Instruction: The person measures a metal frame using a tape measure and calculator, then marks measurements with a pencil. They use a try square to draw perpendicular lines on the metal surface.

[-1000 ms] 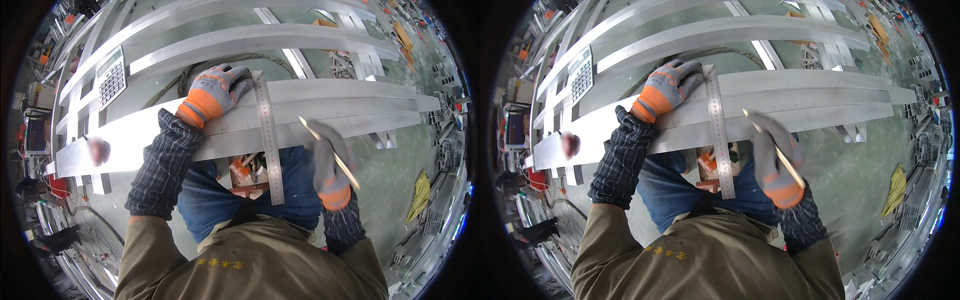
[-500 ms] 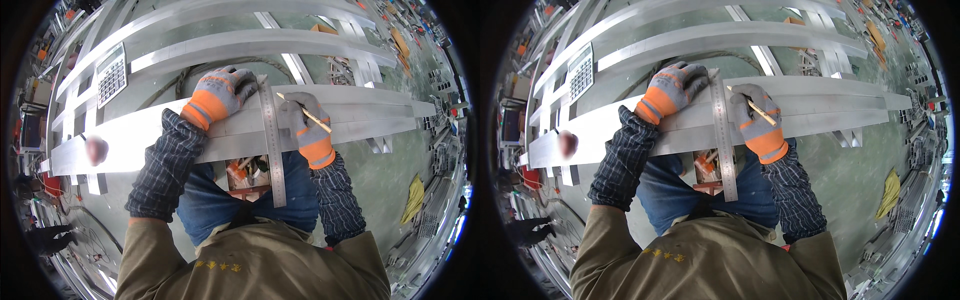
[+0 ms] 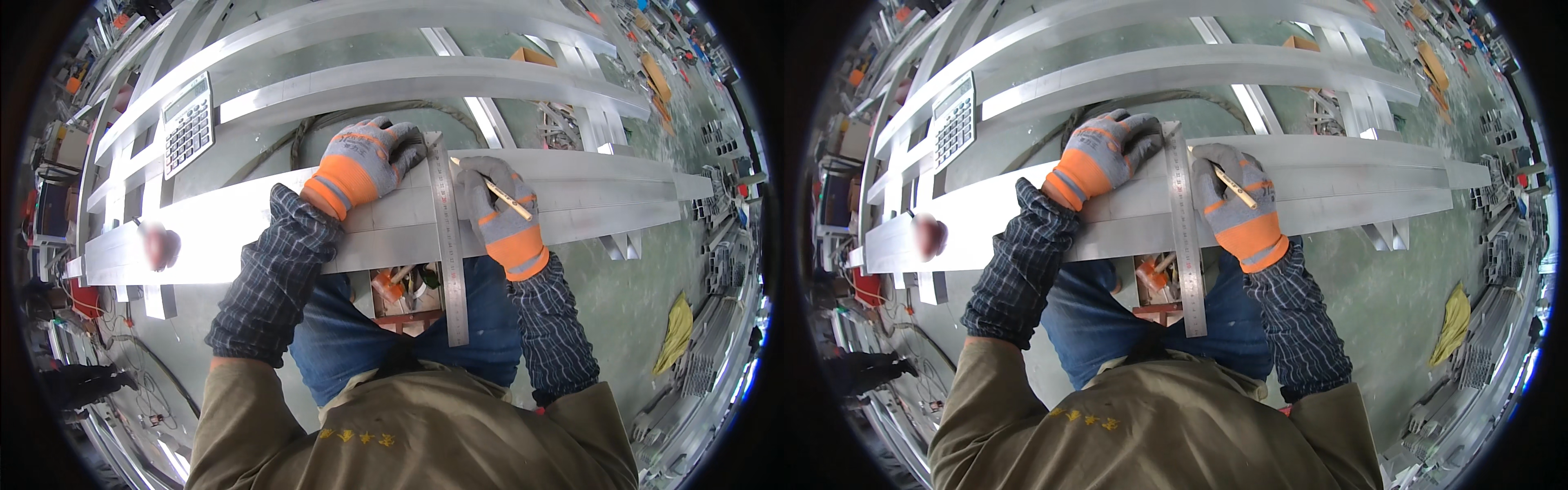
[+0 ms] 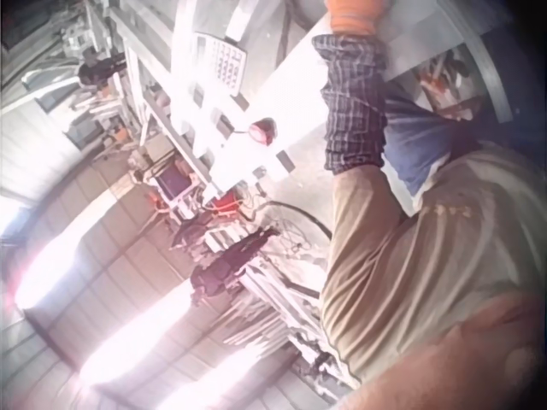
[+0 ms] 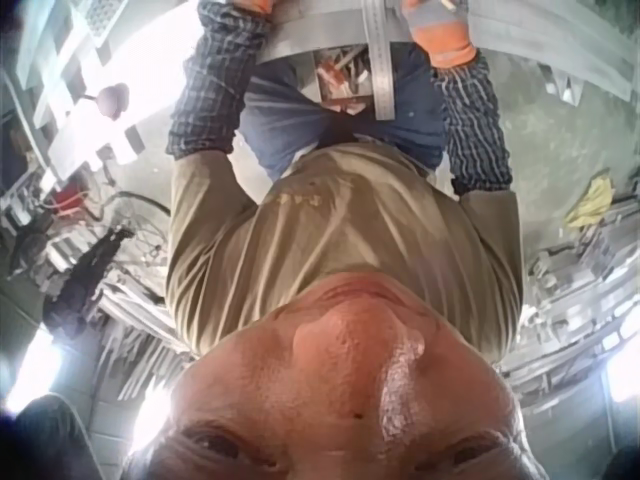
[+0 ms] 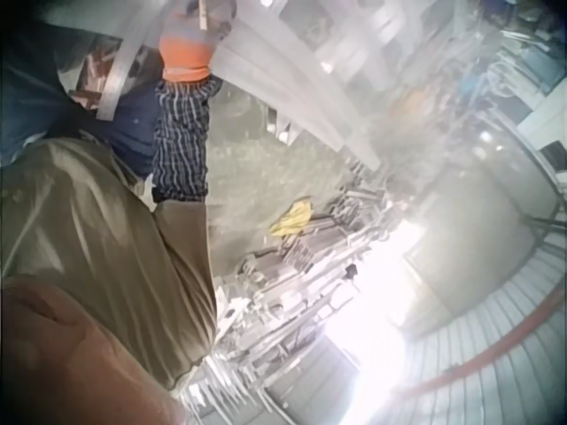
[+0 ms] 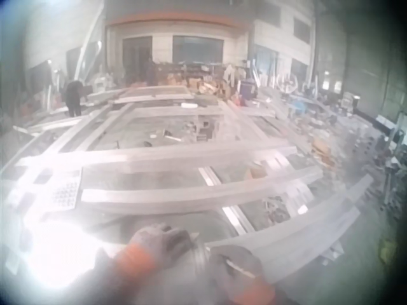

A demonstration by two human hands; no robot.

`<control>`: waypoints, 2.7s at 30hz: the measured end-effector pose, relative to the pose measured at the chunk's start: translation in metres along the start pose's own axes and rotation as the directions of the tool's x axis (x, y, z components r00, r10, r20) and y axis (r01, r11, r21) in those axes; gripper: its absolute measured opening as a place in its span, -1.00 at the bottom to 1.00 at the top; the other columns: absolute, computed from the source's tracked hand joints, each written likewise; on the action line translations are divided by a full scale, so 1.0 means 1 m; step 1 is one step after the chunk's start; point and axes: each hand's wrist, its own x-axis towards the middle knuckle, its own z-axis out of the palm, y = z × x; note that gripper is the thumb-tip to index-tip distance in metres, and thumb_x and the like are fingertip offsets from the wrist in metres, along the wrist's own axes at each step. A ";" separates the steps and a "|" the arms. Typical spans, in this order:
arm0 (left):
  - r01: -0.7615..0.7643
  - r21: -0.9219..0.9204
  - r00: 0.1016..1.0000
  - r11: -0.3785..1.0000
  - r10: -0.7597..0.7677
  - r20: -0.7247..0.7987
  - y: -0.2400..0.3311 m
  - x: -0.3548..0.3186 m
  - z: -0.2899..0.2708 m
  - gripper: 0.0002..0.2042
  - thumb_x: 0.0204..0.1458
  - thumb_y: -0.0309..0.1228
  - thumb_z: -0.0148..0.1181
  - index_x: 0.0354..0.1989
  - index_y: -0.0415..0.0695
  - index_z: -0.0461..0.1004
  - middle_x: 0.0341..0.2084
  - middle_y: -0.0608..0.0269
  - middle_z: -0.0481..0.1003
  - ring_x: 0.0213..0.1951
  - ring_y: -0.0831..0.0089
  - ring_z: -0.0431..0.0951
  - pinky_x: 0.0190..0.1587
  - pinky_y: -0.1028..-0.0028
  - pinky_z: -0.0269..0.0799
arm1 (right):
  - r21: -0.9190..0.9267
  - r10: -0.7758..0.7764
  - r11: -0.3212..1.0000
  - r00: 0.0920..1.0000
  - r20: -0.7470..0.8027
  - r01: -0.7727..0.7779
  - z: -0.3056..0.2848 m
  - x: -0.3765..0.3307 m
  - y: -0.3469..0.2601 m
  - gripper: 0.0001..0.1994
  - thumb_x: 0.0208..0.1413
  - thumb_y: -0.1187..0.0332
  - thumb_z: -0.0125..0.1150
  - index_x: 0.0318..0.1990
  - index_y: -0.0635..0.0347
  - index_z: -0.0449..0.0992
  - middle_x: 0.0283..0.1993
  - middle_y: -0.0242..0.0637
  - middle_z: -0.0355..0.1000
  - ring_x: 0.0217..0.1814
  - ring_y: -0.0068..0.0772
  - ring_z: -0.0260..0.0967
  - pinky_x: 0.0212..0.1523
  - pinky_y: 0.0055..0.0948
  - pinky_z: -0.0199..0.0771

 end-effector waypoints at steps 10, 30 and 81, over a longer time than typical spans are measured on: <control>-0.003 -0.002 1.000 1.000 0.003 -0.013 -0.001 0.000 0.002 -0.59 0.25 -0.02 0.15 0.11 -0.02 0.59 -0.12 -0.04 0.60 -0.03 -0.05 0.59 0.09 0.11 0.51 | -0.105 -0.075 0.992 0.997 0.019 0.076 0.002 0.010 -0.003 -0.83 0.22 0.40 0.23 -0.06 0.11 0.59 -0.19 -0.05 0.60 -0.19 0.12 0.56 -0.16 -0.07 0.56; 0.006 0.020 1.000 1.000 -0.006 0.000 -0.002 0.003 0.005 -0.53 0.29 0.06 0.08 0.14 -0.01 0.59 -0.09 -0.05 0.60 -0.01 -0.05 0.60 0.13 0.14 0.50 | -0.146 -0.038 0.987 0.975 0.219 0.071 -0.054 -0.052 -0.050 -0.89 0.09 0.43 0.26 -0.23 0.17 0.61 -0.29 -0.12 0.58 -0.27 0.05 0.52 -0.18 -0.11 0.55; -0.059 -0.007 0.995 0.998 0.059 -0.079 0.043 0.026 0.017 -0.61 0.27 -0.07 0.18 0.12 -0.05 0.58 -0.25 -0.04 0.63 -0.13 -0.05 0.59 0.02 0.10 0.52 | 0.057 -0.041 0.998 0.998 0.039 0.039 -0.053 0.009 0.034 -0.85 0.25 0.49 0.18 -0.06 0.22 0.56 -0.16 -0.06 0.59 -0.22 -0.04 0.58 -0.18 -0.23 0.58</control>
